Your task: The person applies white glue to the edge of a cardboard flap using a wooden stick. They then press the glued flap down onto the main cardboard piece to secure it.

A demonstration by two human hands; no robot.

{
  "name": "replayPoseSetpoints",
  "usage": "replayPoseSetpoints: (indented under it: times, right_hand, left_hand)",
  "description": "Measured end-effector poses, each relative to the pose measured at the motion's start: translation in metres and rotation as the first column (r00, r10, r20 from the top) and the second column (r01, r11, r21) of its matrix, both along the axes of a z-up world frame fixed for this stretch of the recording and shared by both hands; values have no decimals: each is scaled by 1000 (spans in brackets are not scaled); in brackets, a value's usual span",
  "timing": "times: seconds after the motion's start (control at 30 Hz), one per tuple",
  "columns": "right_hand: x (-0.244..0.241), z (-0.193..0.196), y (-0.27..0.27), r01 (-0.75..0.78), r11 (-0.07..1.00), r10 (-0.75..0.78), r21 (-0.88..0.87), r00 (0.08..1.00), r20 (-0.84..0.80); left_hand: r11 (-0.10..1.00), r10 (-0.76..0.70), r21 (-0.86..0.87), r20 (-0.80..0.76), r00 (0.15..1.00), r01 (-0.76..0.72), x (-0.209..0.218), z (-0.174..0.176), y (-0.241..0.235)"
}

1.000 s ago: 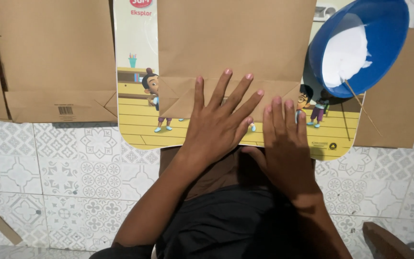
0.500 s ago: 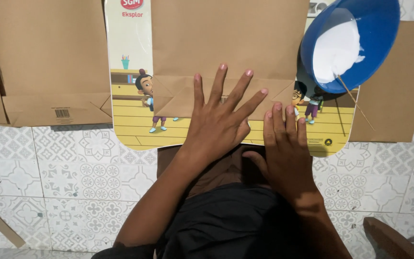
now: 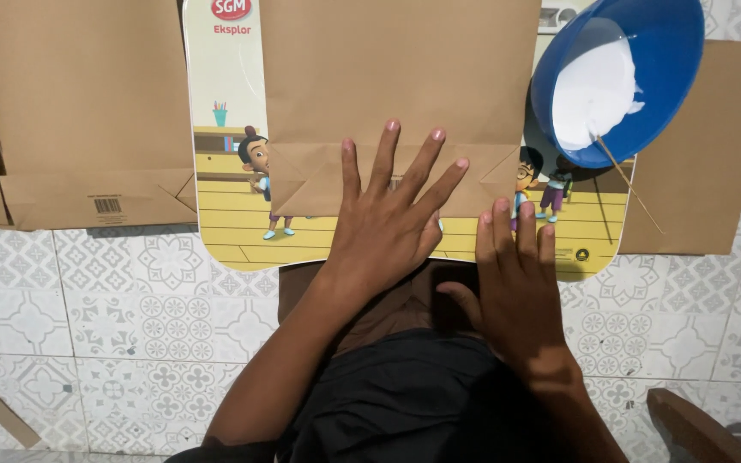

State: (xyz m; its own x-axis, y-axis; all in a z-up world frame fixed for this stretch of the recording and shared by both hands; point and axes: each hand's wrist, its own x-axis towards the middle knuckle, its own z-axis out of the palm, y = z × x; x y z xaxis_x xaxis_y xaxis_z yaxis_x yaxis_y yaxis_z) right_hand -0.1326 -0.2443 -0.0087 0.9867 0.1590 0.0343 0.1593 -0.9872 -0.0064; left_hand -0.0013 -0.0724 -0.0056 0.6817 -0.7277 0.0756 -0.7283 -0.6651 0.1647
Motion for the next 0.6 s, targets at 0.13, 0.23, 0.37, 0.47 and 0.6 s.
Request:
replayPoseSetpoints:
  times: [0.13, 0.23, 0.37, 0.47, 0.6]
  right_hand:
    - [18, 4, 10, -21, 999, 21, 45, 1000, 12]
    - [29, -2, 13, -32, 997, 30, 64, 999, 19]
    - [41, 6, 16, 6, 994, -12, 105, 998, 54]
    - [45, 7, 17, 30, 992, -40, 124, 996, 78]
    - [47, 6, 20, 38, 980, -53, 196, 996, 71]
  left_hand:
    - [1000, 4, -27, 13, 1000, -4, -1, -1, 0]
    - [999, 3, -51, 28, 1000, -2, -2, -2, -1]
    - [999, -10, -39, 14, 1000, 10, -1, -1, 2]
    - [998, -17, -53, 13, 1000, 18, 0, -2, 2]
    - [997, 5, -73, 37, 999, -2, -2, -4, 1]
